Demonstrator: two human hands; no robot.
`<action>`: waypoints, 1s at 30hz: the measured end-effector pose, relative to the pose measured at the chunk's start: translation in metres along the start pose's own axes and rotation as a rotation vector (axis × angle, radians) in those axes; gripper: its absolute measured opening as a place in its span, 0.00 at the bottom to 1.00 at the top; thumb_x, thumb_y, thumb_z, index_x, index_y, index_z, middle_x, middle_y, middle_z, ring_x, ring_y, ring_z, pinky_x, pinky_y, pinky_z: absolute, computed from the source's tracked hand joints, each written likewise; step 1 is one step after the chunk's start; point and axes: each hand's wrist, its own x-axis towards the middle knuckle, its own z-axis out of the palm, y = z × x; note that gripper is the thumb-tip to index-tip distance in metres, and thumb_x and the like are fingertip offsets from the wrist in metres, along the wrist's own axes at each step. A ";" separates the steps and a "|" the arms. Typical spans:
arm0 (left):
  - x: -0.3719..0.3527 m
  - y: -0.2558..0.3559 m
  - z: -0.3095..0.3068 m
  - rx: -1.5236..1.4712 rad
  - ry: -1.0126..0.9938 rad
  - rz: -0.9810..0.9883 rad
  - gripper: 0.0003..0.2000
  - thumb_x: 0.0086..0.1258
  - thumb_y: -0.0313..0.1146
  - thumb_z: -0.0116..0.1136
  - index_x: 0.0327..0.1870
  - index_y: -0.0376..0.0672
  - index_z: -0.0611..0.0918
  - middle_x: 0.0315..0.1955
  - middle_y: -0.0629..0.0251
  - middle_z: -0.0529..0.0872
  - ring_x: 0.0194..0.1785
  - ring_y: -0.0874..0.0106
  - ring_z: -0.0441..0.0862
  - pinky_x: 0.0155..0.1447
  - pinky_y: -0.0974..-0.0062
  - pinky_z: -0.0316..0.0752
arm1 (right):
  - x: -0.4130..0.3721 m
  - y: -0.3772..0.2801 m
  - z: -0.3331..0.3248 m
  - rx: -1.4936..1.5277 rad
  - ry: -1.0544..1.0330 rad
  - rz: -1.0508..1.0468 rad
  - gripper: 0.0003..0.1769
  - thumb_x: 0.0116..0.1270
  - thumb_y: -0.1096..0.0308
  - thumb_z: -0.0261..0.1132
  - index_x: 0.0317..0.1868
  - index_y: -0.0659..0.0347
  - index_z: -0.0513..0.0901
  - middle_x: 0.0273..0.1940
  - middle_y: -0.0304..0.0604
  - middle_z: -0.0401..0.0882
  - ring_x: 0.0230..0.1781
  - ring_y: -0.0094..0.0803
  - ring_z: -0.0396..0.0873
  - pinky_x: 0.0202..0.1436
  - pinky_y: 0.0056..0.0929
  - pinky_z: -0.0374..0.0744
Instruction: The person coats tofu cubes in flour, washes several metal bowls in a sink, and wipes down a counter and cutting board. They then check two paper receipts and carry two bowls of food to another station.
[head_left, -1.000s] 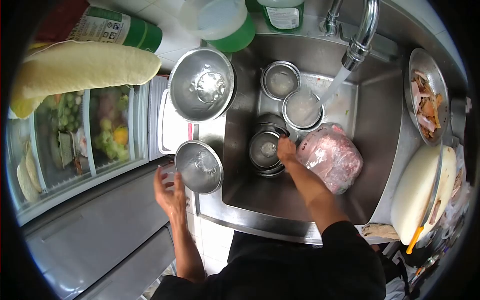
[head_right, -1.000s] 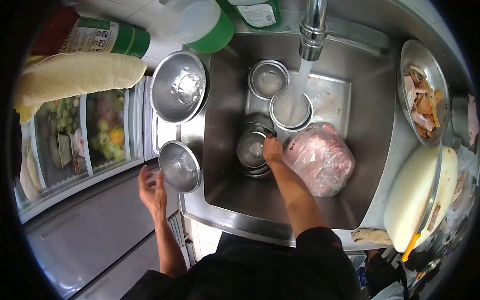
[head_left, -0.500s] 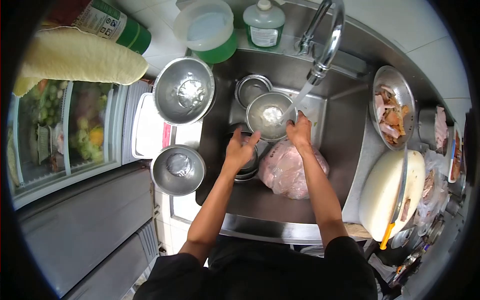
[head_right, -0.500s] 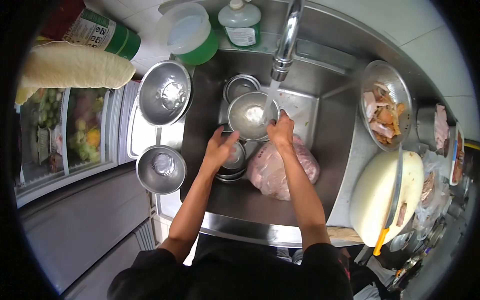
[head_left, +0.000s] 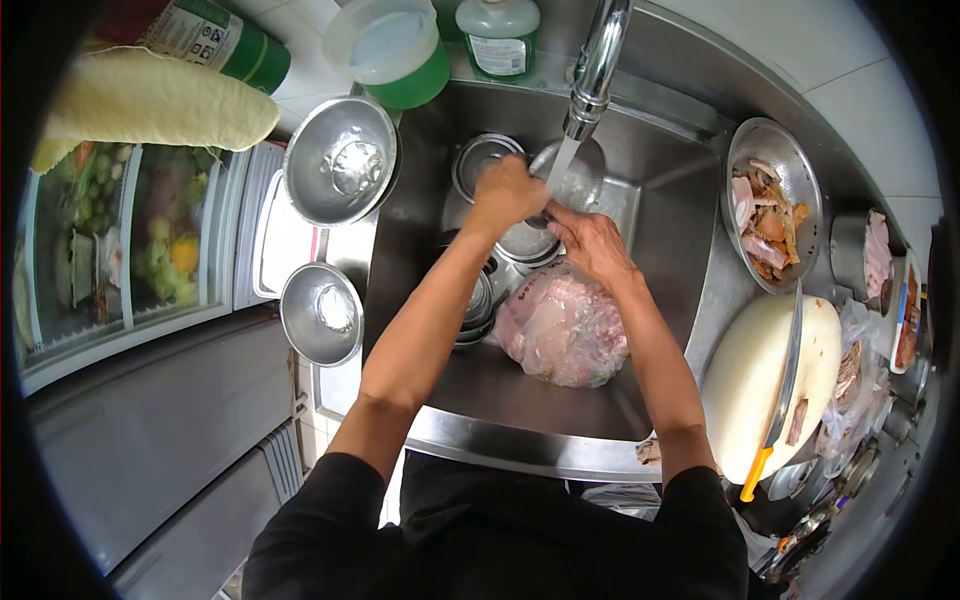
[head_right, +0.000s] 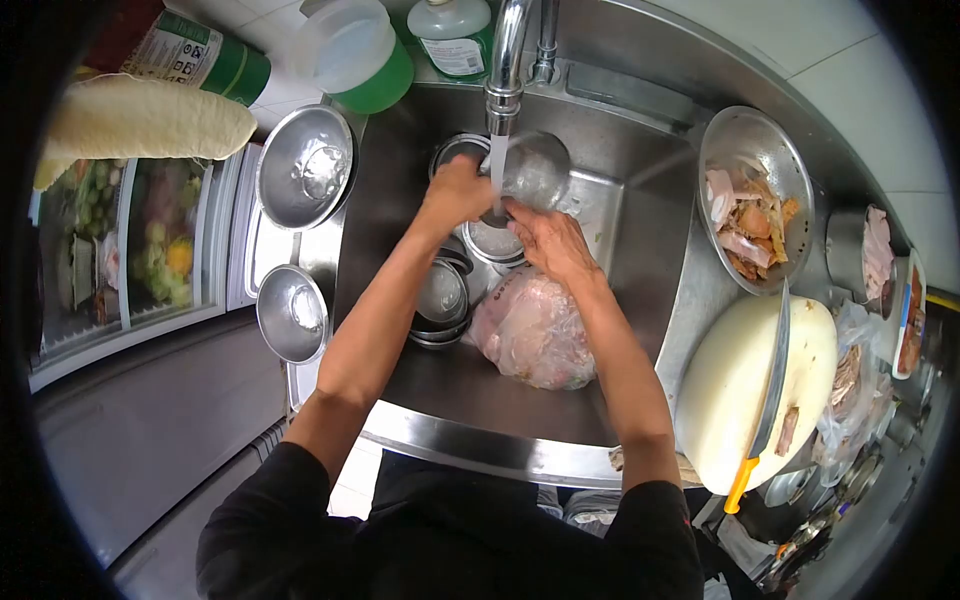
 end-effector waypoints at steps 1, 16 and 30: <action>0.000 0.005 0.006 -0.002 0.003 -0.003 0.19 0.51 0.33 0.51 0.40 0.27 0.80 0.36 0.38 0.81 0.42 0.52 0.82 0.51 0.59 0.73 | 0.002 -0.006 -0.009 0.144 -0.202 0.237 0.20 0.60 0.61 0.59 0.50 0.64 0.77 0.56 0.54 0.72 0.61 0.47 0.67 0.68 0.44 0.58; -0.021 0.013 0.014 -0.307 0.025 0.105 0.24 0.62 0.47 0.55 0.48 0.32 0.80 0.41 0.54 0.83 0.49 0.64 0.80 0.52 0.72 0.73 | -0.012 -0.030 0.016 0.599 0.407 0.201 0.09 0.63 0.67 0.62 0.33 0.65 0.79 0.21 0.38 0.76 0.19 0.25 0.66 0.26 0.24 0.67; -0.048 -0.027 -0.056 -0.306 -0.013 0.008 0.25 0.56 0.26 0.46 0.59 0.34 0.69 0.37 0.43 0.81 0.37 0.54 0.81 0.38 0.63 0.78 | -0.006 -0.064 0.029 -0.272 0.162 -0.319 0.39 0.57 0.48 0.62 0.66 0.55 0.63 0.67 0.47 0.59 0.68 0.39 0.56 0.67 0.46 0.56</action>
